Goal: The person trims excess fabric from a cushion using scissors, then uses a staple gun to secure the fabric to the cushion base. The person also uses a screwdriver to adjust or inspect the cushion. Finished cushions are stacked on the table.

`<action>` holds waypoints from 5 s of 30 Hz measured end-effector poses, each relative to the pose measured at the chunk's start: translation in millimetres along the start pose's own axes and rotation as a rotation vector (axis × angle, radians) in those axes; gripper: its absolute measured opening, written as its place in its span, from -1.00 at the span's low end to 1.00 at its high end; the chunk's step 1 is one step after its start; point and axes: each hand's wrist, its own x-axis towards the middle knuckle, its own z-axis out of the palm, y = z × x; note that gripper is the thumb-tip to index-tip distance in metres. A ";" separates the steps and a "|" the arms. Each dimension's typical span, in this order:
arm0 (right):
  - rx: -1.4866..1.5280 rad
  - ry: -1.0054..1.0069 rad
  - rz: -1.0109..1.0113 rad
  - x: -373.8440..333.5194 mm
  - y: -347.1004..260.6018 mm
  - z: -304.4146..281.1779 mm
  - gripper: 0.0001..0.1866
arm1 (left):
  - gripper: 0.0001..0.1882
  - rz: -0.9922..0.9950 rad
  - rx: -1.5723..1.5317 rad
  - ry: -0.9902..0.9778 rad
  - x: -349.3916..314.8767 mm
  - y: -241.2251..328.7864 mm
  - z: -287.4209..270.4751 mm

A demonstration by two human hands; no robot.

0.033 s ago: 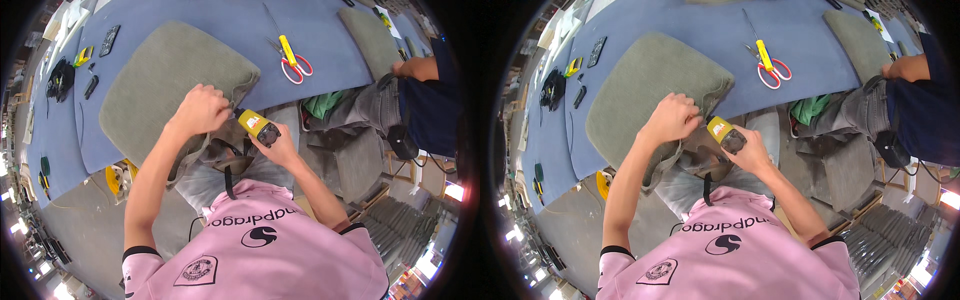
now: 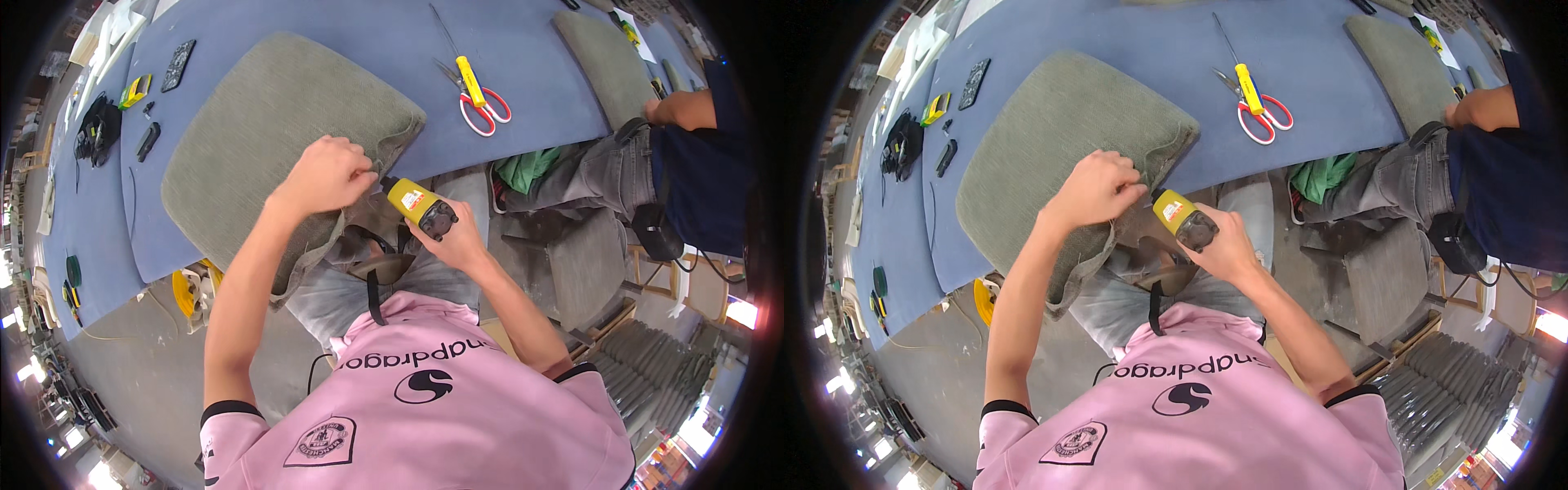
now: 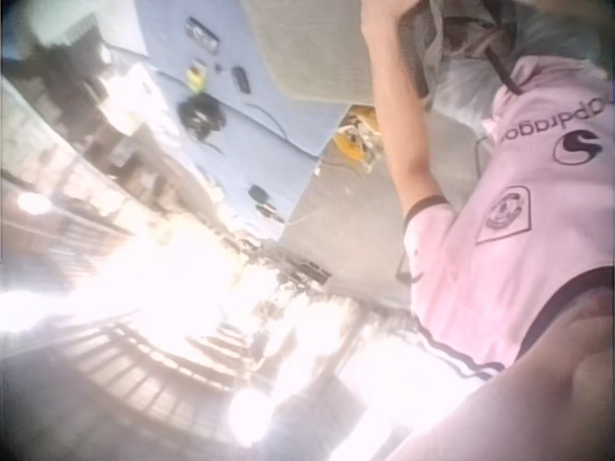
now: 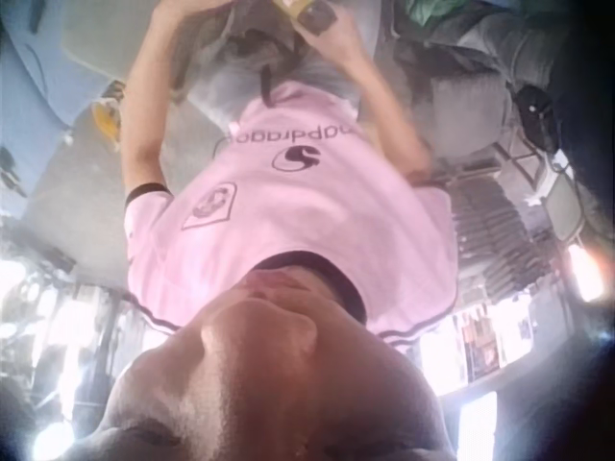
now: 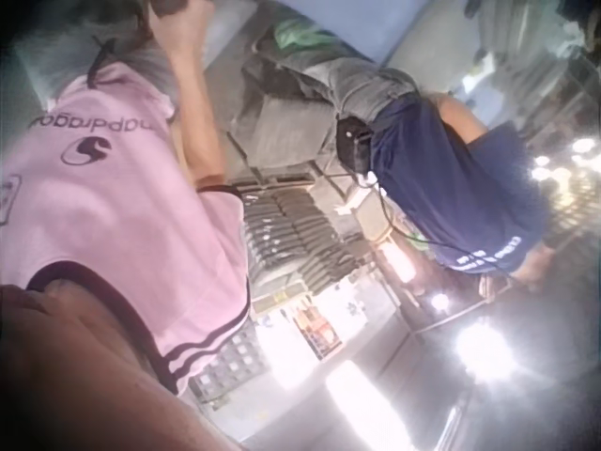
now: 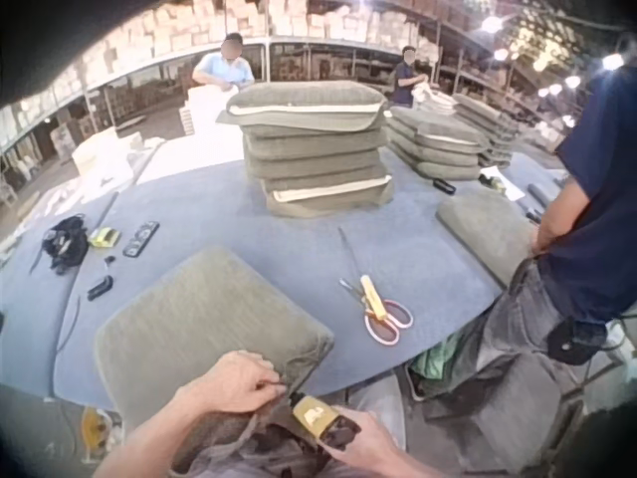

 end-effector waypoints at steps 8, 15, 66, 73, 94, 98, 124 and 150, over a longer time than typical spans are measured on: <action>-0.193 0.025 -0.098 -4.2 3.2 2.2 -0.52 | -0.67 -0.070 -0.143 0.005 0.5 -9.2 7.9; -0.048 -0.086 0.022 9.0 9.2 2.6 -0.58 | -0.66 -0.112 -0.106 0.014 7.9 -2.9 9.1; -0.108 -0.044 -0.029 0.0 -19.4 16.8 -0.66 | -0.66 -0.050 -0.145 0.006 -21.4 -11.8 6.0; -0.007 0.033 -0.050 -22.3 -16.2 24.7 -0.57 | -0.67 -0.008 0.146 -0.050 -37.2 13.2 -11.0; 0.038 -0.124 0.179 -28.6 -4.5 34.1 -0.35 | -0.64 -0.005 0.082 -0.078 -41.1 9.2 -14.4; -0.215 0.057 0.003 -44.2 3.1 46.3 -0.31 | -0.65 0.058 0.037 -0.130 -37.6 -12.2 -11.2; -0.001 -0.095 0.291 -39.1 -20.9 44.9 -0.33 | -0.64 -0.049 0.123 -0.048 -64.4 16.3 -12.7; -0.008 0.050 0.146 -76.8 15.4 42.6 -0.39 | -0.75 -0.021 0.311 -0.035 -65.2 26.8 -8.7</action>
